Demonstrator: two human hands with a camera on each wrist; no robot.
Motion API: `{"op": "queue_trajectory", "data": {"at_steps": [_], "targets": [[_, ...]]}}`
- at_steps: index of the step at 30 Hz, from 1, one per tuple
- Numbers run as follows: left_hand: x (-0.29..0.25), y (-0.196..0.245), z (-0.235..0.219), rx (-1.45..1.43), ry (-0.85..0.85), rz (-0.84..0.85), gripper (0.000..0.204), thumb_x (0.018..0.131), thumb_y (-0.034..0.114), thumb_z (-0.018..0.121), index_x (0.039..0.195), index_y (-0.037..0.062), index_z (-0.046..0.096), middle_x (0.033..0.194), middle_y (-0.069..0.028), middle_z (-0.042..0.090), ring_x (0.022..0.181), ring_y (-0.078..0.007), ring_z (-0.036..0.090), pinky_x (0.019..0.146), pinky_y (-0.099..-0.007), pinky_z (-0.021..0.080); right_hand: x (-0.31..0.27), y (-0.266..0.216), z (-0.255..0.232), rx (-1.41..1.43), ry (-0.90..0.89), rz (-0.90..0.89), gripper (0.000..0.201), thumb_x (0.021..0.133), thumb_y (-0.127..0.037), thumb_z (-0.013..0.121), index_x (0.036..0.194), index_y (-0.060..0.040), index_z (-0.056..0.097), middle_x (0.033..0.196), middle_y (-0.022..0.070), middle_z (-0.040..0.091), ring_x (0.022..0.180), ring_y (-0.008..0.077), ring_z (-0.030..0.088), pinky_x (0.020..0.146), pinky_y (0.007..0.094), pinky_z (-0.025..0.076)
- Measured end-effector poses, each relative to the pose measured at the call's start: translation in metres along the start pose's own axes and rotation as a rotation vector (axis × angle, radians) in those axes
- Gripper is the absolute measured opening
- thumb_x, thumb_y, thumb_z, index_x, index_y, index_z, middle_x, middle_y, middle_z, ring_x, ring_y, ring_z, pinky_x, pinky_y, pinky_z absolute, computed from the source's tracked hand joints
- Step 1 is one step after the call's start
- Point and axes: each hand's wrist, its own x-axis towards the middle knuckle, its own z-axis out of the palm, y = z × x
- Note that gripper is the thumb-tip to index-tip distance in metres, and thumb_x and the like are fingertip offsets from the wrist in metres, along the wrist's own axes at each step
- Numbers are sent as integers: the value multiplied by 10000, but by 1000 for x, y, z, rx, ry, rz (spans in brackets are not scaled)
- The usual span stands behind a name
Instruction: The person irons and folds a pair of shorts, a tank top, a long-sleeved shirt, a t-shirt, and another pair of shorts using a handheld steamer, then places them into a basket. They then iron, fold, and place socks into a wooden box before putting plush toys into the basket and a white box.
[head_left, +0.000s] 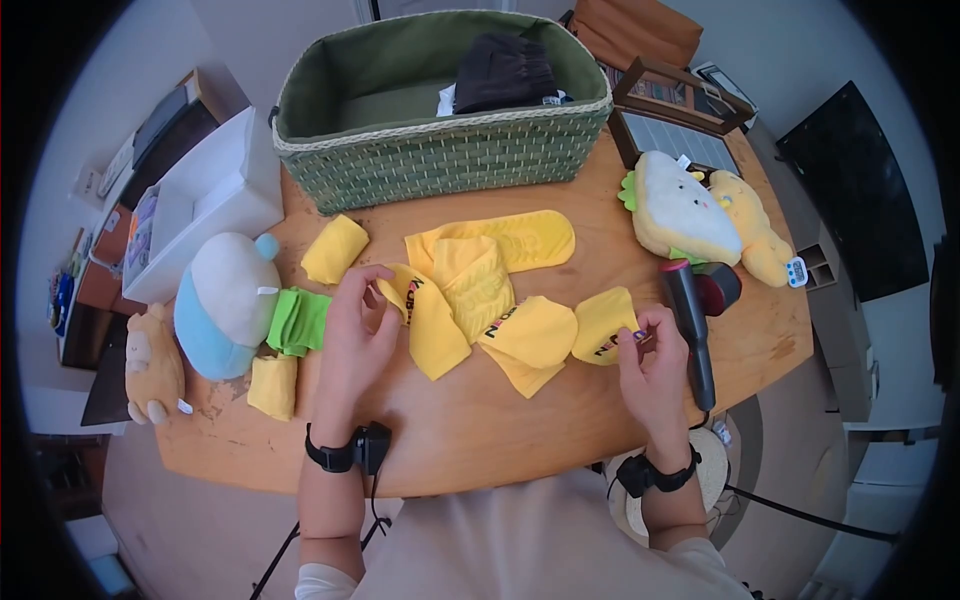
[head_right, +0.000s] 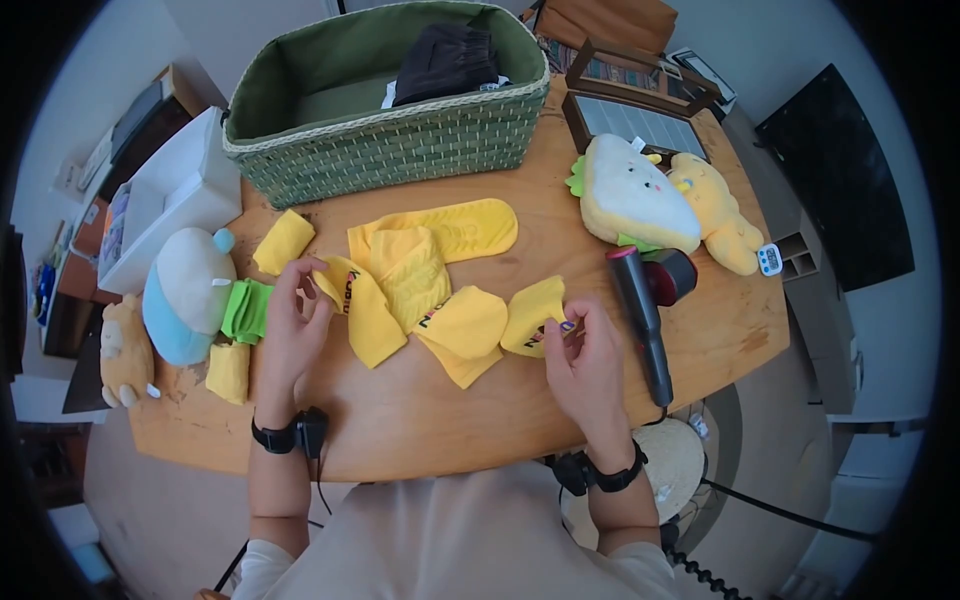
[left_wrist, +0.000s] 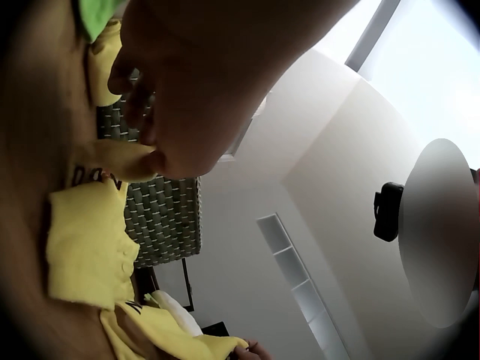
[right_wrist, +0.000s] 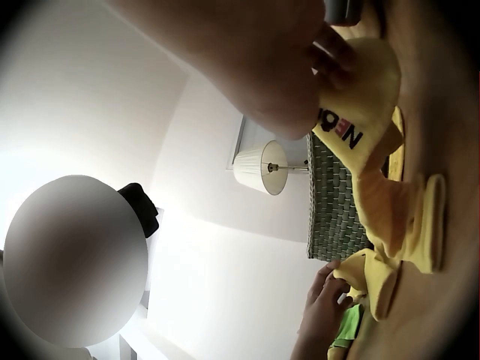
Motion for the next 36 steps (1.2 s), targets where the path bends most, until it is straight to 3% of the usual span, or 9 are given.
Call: {"op": "queue_trajectory", "data": {"at_steps": [7,11,14,17,22,27,31,33,36], "targets": [[3,6,1,263,219,82,344,840,35,714,1160,47,586,1024,-56,568,869,-204,507,797,-317,441,2,-11,-13,-67,-78,69,129,916,-24,661,947,-17,537,761,70,563,652,130,589,561,291,448],[2,14,-2,330,207,170,360,812,69,755,1137,53,603,1084,-111,566,969,-282,564,848,-377,482,0,4,-18,-102,-75,-50,107,869,6,627,935,-13,545,752,98,578,656,199,602,594,329,465],[-5,26,7,187,-130,166,288,814,88,764,1079,91,649,1105,-111,578,1083,-316,590,912,-384,501,-13,10,-23,63,-66,-111,115,850,19,612,941,-15,551,756,120,591,653,242,611,607,334,474],[-8,42,19,244,-252,198,289,817,102,766,1082,87,651,1127,-110,585,1091,-327,593,936,-401,507,-13,0,-27,176,-131,-68,114,856,10,610,951,-22,557,745,123,608,639,276,624,603,338,484],[3,39,30,423,-274,214,390,822,154,779,1178,94,631,1169,-103,599,1130,-337,547,1001,-421,478,-17,25,-18,-90,-163,-140,116,907,-71,622,999,-41,558,780,143,681,661,343,674,608,402,519],[5,37,48,680,-235,36,447,819,271,801,1191,76,648,1179,-92,609,1123,-304,548,973,-460,432,-24,39,-28,-249,-444,120,194,954,-170,629,1089,-61,543,919,201,728,793,389,712,683,476,551],[13,35,44,845,-299,-98,424,804,324,817,1121,76,685,1184,-88,619,1157,-313,537,982,-513,380,-33,55,-26,-120,-367,78,180,958,-158,631,1078,-48,552,892,197,721,795,405,708,707,477,557],[22,35,31,818,-304,0,383,817,317,821,1047,35,702,1147,-88,629,1099,-296,561,895,-440,422,-33,57,-32,28,-390,106,163,956,-115,628,1073,-26,559,909,209,714,841,403,710,722,475,560],[49,37,7,477,-225,11,379,839,262,811,1097,18,680,1166,-118,620,1148,-299,563,960,-455,422,-39,63,-40,210,-331,88,152,942,-55,627,1072,-8,564,933,208,687,867,381,699,725,446,560]]}}
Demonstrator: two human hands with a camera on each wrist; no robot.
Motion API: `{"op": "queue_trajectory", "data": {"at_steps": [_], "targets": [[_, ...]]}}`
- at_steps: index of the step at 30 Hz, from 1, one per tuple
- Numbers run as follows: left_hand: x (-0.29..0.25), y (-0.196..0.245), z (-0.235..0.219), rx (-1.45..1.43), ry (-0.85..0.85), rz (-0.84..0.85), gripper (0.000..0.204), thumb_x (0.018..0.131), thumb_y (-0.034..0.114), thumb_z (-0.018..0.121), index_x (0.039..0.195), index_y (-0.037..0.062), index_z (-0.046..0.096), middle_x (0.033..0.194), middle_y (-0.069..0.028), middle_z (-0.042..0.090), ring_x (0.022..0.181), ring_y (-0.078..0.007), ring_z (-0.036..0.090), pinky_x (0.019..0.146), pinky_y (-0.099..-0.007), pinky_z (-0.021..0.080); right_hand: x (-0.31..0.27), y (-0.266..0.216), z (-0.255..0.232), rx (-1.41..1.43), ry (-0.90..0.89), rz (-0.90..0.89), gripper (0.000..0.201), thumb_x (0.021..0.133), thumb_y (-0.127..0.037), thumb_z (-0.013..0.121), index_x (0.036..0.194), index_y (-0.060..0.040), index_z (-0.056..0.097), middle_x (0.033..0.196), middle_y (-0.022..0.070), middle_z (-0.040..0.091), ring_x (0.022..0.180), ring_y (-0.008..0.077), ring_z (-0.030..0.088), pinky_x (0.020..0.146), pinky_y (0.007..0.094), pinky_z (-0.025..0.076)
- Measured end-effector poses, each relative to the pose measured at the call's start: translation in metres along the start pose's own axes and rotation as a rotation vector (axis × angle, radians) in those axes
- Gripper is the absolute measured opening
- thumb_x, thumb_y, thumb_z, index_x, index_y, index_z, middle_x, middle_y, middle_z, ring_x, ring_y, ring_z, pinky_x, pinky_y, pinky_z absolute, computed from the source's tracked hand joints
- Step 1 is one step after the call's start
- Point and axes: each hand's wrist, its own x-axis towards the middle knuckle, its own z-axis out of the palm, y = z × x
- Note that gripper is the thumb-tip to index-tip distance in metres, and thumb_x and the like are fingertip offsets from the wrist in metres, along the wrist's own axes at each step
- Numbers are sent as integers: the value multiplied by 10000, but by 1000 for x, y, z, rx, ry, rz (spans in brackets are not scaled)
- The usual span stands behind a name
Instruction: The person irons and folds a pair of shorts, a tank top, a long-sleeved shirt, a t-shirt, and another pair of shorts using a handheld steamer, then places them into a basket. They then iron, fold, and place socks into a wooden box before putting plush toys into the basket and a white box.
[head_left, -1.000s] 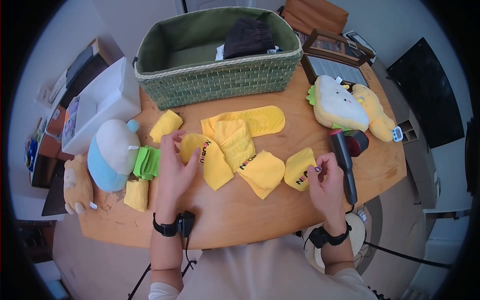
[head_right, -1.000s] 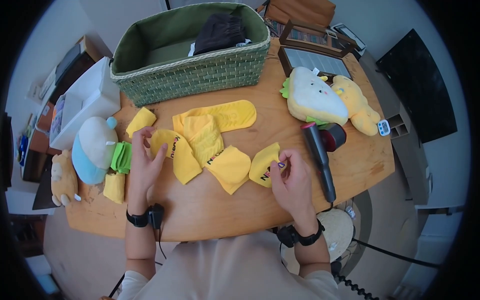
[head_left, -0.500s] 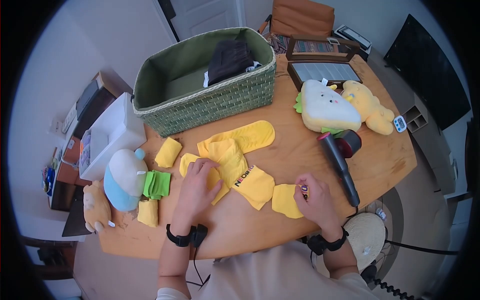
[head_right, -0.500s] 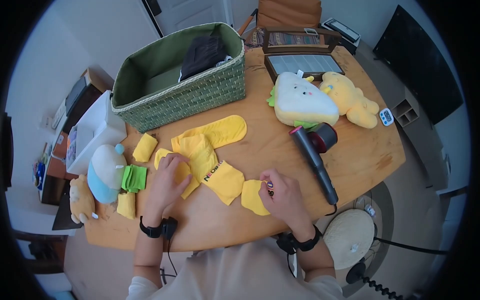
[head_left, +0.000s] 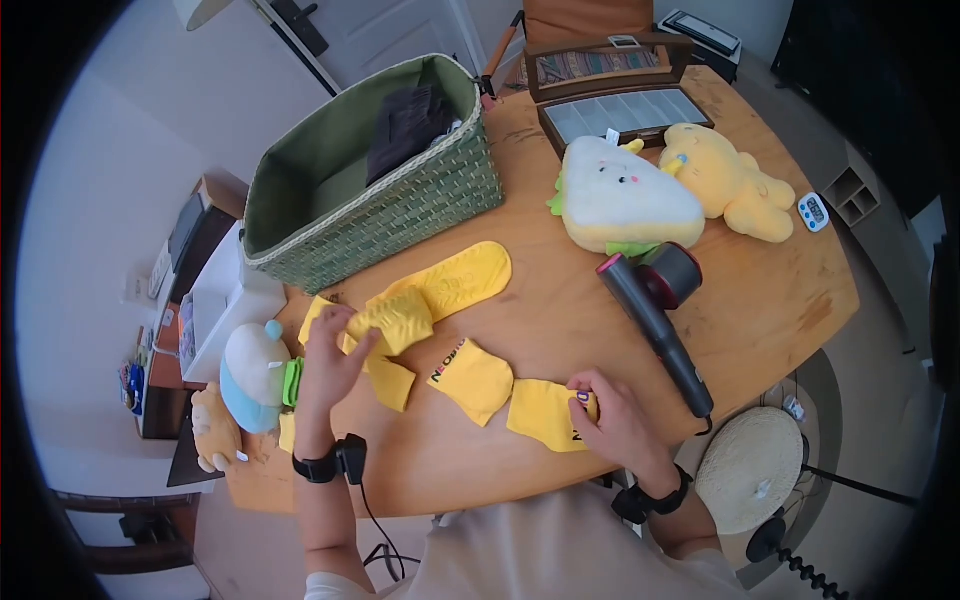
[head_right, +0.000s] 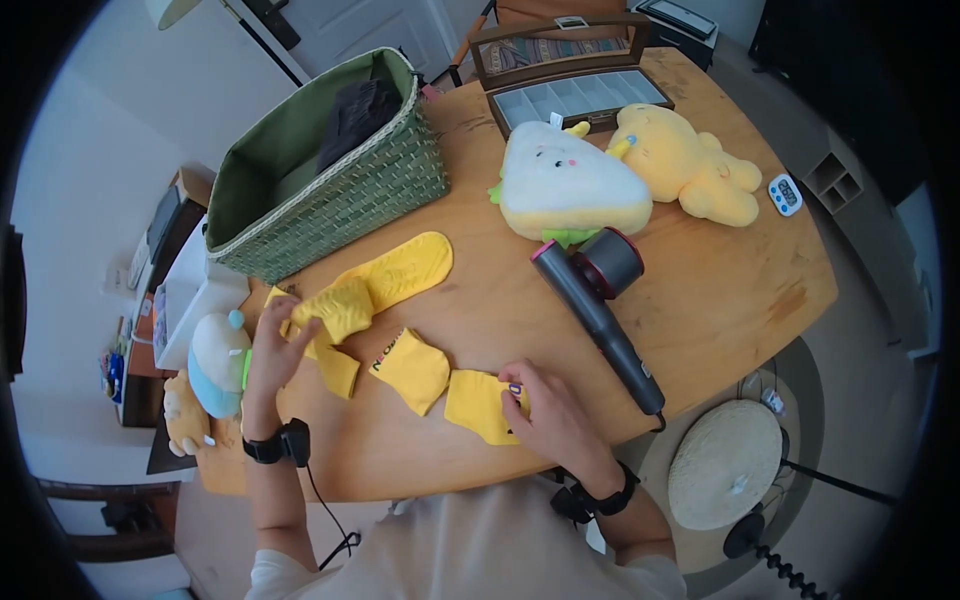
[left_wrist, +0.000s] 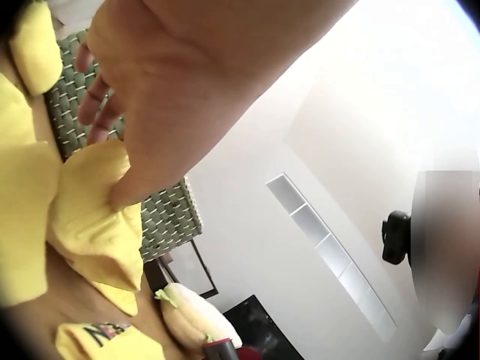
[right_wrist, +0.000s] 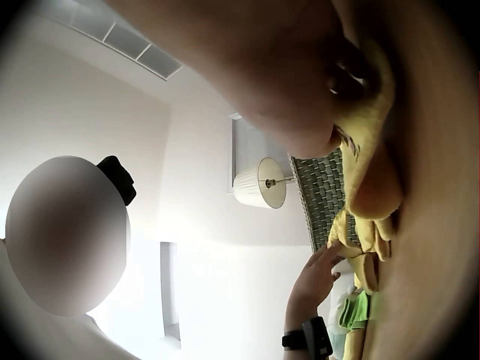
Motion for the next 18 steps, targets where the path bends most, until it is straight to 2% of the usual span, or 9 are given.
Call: {"op": "queue_trajectory", "data": {"at_steps": [1,5,7,8,10,11,13,17,18], "targets": [[7,5,-8,-242,31,-25,412,837,243,818,1149,24,661,1182,-133,616,1200,-306,550,1012,-471,410,-3,2,-1,7,0,2,152,942,-55,627,1072,-8,564,933,208,687,867,381,699,725,446,560],[10,65,1,-474,159,-141,502,807,183,827,1241,43,618,1246,-135,594,1232,-316,533,1057,-438,408,-12,8,-3,88,127,-28,161,920,4,632,1065,-4,564,964,189,630,843,359,652,744,422,536],[4,87,13,67,327,313,598,758,139,837,1299,79,590,1328,-129,561,1248,-321,516,1059,-447,421,-13,14,-4,107,204,-69,166,911,19,637,1058,-5,563,961,184,611,827,355,636,750,421,528],[-1,94,19,68,322,319,598,758,139,837,1299,79,590,1328,-129,561,1248,-321,516,1059,-447,421,-14,19,-5,113,233,-109,173,904,27,642,1053,-5,560,961,187,607,834,357,633,763,427,524],[-13,103,31,149,-259,540,636,700,84,840,1293,95,611,1328,-140,567,1251,-311,508,1033,-406,453,-17,24,-5,118,266,-140,181,896,34,648,1048,-6,558,961,191,602,841,358,631,776,433,521],[-15,103,36,147,-265,542,636,700,84,840,1293,95,611,1328,-140,567,1251,-311,508,1033,-406,453,-18,25,-5,95,257,-154,189,889,34,655,1044,-7,555,950,190,601,846,360,630,793,433,523],[-16,96,48,150,-446,517,587,715,79,817,1266,115,618,1311,-128,592,1210,-341,543,1004,-470,473,-19,30,-4,72,248,-169,196,883,33,661,1041,-7,552,938,190,600,851,362,629,809,432,525],[-7,66,51,-44,-440,377,465,809,63,776,1248,75,623,1192,-103,673,1049,-272,643,905,-413,535,-20,37,1,26,244,-274,202,872,30,669,1034,-10,555,919,185,610,857,380,635,845,438,527],[-8,64,50,-234,-321,193,382,873,70,735,1237,46,621,1157,-84,693,1005,-222,664,854,-375,552,-19,37,1,24,254,-293,205,868,29,672,1033,-11,557,911,183,611,857,383,636,846,439,528]]}}
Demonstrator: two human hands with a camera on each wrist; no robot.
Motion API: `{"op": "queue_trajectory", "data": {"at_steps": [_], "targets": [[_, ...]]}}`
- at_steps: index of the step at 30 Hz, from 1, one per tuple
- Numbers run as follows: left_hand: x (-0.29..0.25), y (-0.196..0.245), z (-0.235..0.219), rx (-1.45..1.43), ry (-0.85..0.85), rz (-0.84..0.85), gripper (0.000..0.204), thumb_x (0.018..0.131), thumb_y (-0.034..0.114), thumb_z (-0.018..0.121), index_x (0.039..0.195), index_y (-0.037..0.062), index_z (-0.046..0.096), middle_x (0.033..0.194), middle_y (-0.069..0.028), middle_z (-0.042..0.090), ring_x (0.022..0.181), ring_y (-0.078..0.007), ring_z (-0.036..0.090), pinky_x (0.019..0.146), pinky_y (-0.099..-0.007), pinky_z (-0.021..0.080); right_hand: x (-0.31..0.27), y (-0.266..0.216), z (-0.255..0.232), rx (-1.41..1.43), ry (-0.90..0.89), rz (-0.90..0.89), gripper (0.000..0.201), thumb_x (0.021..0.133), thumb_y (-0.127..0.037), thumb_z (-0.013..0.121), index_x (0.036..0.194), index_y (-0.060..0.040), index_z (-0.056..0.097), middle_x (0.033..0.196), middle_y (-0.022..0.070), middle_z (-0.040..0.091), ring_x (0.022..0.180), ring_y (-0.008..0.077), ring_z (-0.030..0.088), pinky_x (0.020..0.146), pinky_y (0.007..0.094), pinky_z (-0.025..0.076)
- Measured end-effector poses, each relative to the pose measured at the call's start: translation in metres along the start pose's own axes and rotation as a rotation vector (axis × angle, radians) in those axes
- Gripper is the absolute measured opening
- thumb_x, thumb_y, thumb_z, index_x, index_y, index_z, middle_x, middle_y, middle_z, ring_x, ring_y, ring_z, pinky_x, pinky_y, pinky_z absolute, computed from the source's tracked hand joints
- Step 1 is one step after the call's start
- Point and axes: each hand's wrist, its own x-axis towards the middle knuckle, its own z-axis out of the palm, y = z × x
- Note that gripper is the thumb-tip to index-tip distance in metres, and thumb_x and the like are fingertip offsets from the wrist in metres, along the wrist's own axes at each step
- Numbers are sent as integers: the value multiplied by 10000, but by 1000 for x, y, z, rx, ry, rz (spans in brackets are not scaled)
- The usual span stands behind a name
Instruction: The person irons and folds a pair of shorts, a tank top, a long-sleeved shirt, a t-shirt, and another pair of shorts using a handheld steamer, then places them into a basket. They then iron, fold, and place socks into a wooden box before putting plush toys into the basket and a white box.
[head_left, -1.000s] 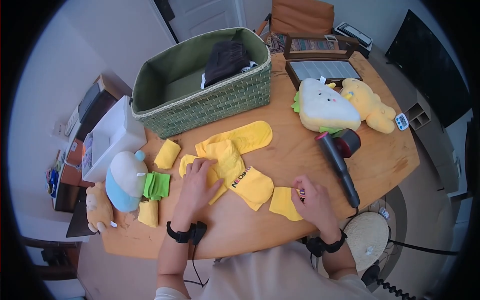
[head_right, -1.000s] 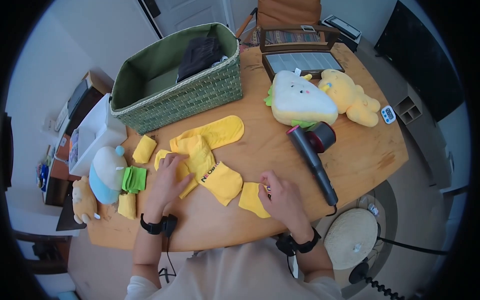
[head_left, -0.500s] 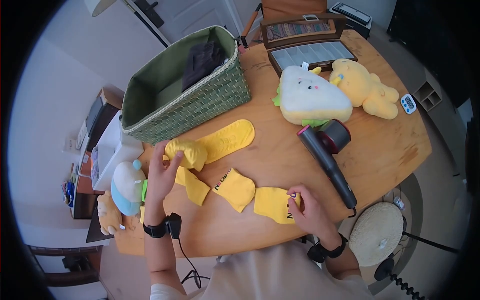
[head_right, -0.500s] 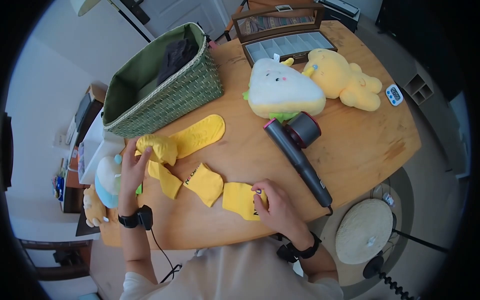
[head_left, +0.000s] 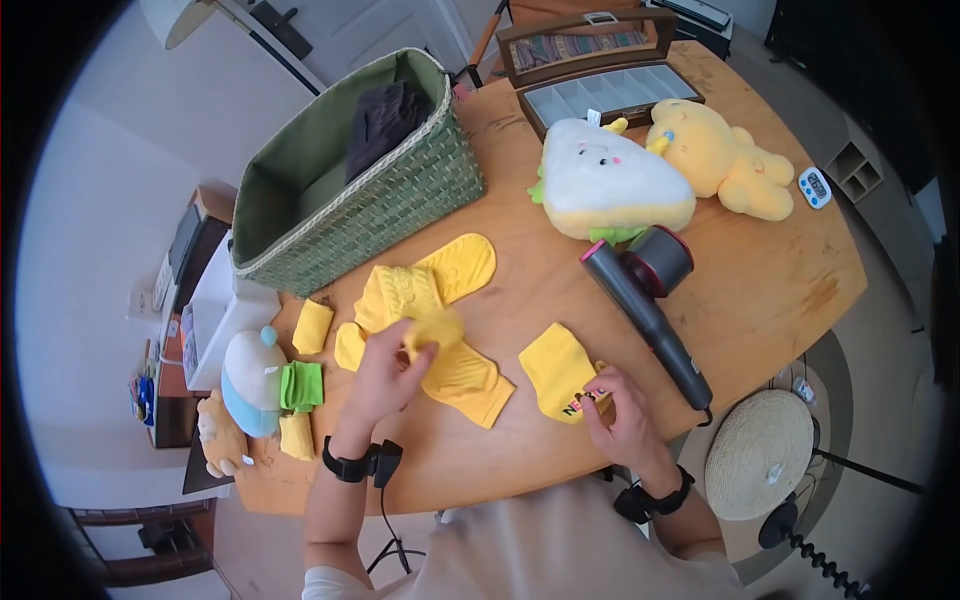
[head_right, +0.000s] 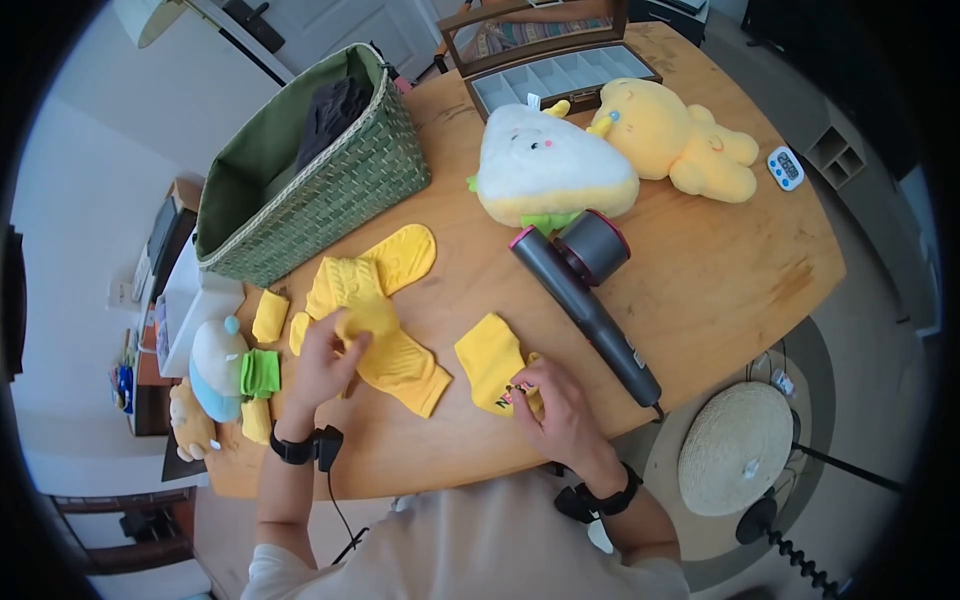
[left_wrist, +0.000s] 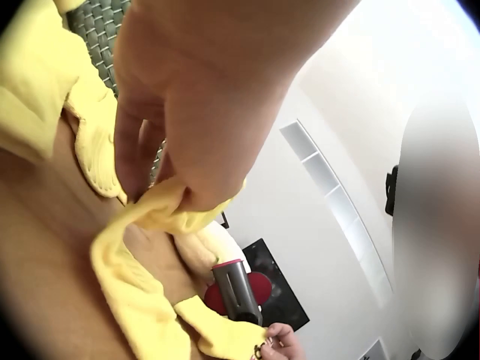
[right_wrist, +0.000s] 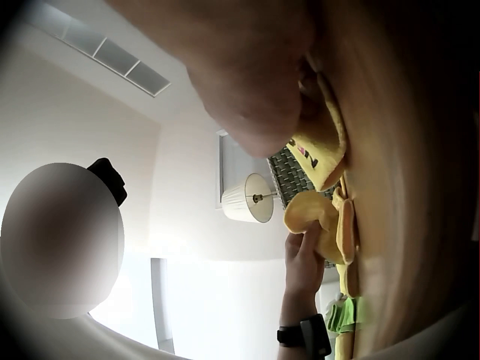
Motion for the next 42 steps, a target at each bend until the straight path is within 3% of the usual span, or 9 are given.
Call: {"op": "queue_trajectory", "data": {"at_steps": [2,6,11,14,21,23,25,33,42], "targets": [[0,-7,-1,-366,274,-58,251,1020,120,610,1231,-15,606,1149,-43,698,1010,-112,667,792,-275,557,2,-1,1,-8,19,-5,211,864,28,677,1032,-11,557,907,183,612,849,383,636,847,439,528],[2,-23,-22,-916,474,-226,369,1026,110,590,1375,16,516,1274,-60,641,1100,-184,652,906,-312,543,2,0,2,-9,32,10,231,851,22,695,1032,-11,556,901,183,612,826,379,632,826,436,532],[-9,-57,-39,-180,533,-193,513,983,159,663,1426,26,444,1392,-154,542,1266,-267,546,1005,-413,501,0,0,3,-14,13,46,241,849,22,699,1037,-12,551,908,180,616,830,366,639,791,428,535],[-30,-76,-44,441,360,-152,588,877,189,764,1382,56,494,1275,-219,558,1212,-402,534,995,-447,483,0,-1,2,-18,5,61,254,850,24,696,1053,-12,549,924,182,619,844,360,644,783,423,536],[-59,-20,-26,415,270,-282,548,835,267,806,1291,76,569,1159,-144,586,1087,-354,605,884,-428,529,4,-4,5,-92,0,19,356,834,38,696,1157,-9,553,1001,195,594,891,339,631,792,389,513],[-64,-1,-17,399,0,-183,536,817,293,812,1251,86,577,1118,-122,591,1035,-329,629,844,-424,544,4,-3,4,-137,-47,24,405,823,16,723,1192,-13,559,1029,193,594,918,345,630,806,400,516],[-67,-7,-12,452,20,-153,479,810,282,810,1192,92,592,1100,-118,599,1030,-320,634,843,-434,545,5,-7,4,-186,-92,25,456,811,-6,751,1226,-18,564,1057,191,593,944,351,630,820,410,519],[-79,-23,-18,330,121,-264,235,827,157,735,1003,59,614,936,-144,672,880,-357,665,782,-457,545,19,-45,8,-505,-333,233,659,765,-141,833,1361,-71,560,1429,190,419,1239,409,514,998,449,484],[-100,24,-11,-437,-157,198,238,1030,223,525,1158,23,539,946,-137,608,846,-271,614,747,-403,494,29,-36,30,-607,-251,231,384,760,47,652,1123,-14,546,1356,226,448,1242,429,518,997,427,479]]}}
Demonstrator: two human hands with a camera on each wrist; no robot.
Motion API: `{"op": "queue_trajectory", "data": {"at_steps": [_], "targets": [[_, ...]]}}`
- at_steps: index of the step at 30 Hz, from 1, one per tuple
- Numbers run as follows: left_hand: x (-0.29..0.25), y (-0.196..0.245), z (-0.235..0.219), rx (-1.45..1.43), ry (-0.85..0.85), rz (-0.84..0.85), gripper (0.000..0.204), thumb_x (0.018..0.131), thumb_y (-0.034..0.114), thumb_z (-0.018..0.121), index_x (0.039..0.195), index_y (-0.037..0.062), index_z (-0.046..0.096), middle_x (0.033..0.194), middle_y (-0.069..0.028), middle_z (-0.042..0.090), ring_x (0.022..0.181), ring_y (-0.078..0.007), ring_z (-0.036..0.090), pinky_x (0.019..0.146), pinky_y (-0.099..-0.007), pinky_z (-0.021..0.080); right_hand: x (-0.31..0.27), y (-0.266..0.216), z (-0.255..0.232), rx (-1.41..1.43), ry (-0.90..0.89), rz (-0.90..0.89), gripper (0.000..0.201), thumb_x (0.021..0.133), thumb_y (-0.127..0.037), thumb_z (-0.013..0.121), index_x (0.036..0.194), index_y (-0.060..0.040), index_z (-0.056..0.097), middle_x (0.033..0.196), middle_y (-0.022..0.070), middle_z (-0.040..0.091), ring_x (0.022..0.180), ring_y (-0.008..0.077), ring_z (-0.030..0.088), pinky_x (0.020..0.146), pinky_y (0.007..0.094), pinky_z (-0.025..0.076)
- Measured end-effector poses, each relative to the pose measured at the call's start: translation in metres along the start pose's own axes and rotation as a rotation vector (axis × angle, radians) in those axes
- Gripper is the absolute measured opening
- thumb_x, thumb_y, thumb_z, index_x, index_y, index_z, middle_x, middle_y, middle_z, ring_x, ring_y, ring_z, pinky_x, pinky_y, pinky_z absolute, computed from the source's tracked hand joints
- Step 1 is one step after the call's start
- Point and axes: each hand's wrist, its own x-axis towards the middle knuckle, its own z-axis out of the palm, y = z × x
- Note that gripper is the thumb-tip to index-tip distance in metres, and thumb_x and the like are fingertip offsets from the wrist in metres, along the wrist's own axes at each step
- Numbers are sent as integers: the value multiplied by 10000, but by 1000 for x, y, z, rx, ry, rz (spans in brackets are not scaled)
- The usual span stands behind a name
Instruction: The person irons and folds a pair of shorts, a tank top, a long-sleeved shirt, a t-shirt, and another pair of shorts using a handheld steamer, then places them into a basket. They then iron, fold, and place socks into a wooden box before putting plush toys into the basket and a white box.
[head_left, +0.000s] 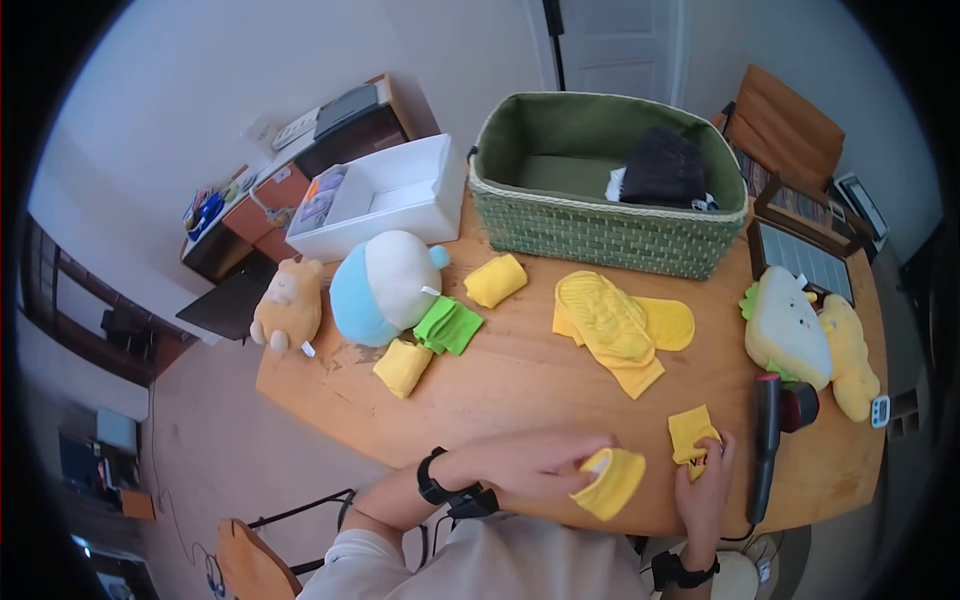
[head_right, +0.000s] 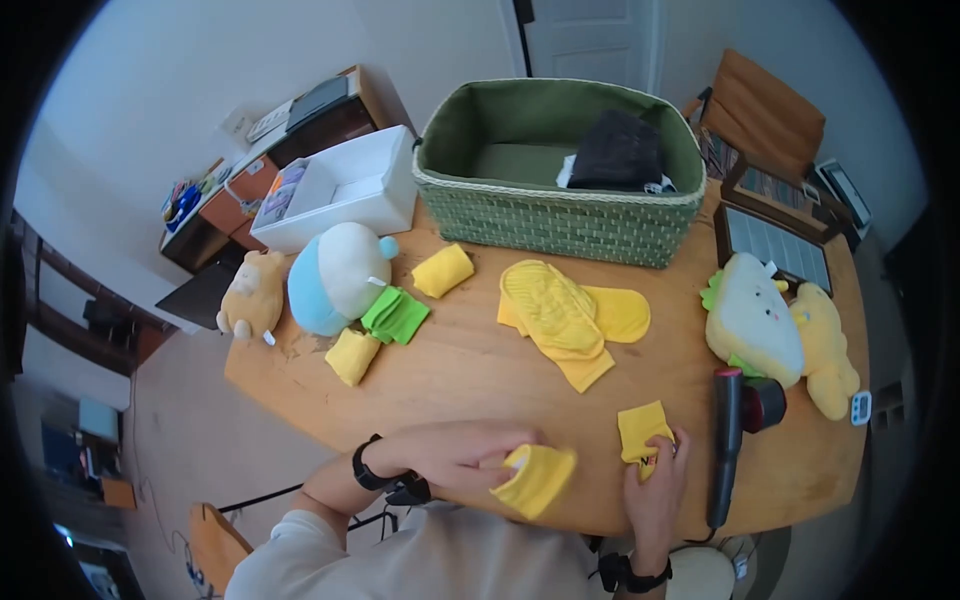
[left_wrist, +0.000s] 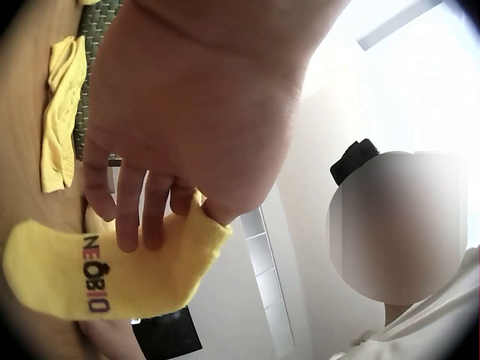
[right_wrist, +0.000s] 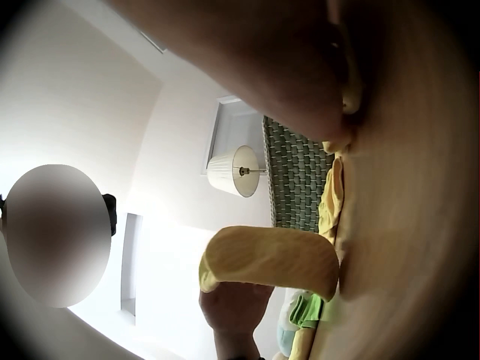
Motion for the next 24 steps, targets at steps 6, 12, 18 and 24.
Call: {"op": "queue_trajectory", "data": {"at_steps": [6,12,18,24], "targets": [[6,-18,-1,-56,-49,-44,236,994,176,541,1183,37,560,977,-128,645,858,-271,637,776,-400,508,7,8,-1,198,49,33,256,783,55,641,950,3,456,1072,187,478,1010,388,548,890,402,455],[-29,-49,-19,267,368,-311,203,954,175,605,1131,77,623,878,-80,681,751,-231,649,710,-373,531,3,19,-7,234,174,49,165,879,16,596,916,8,435,910,143,472,811,306,462,747,377,416],[-128,-50,-154,479,1254,-327,143,982,131,627,1089,37,627,857,-85,672,723,-159,599,672,-307,499,3,4,-4,200,329,-20,123,923,-53,579,927,6,470,825,148,500,760,312,501,719,402,423],[-243,-121,-258,710,903,-937,293,1010,132,526,1263,18,623,1013,-127,691,850,-188,642,757,-301,516,5,-2,5,188,373,-82,132,944,-99,573,968,12,507,871,161,542,824,326,564,743,400,445]]}}
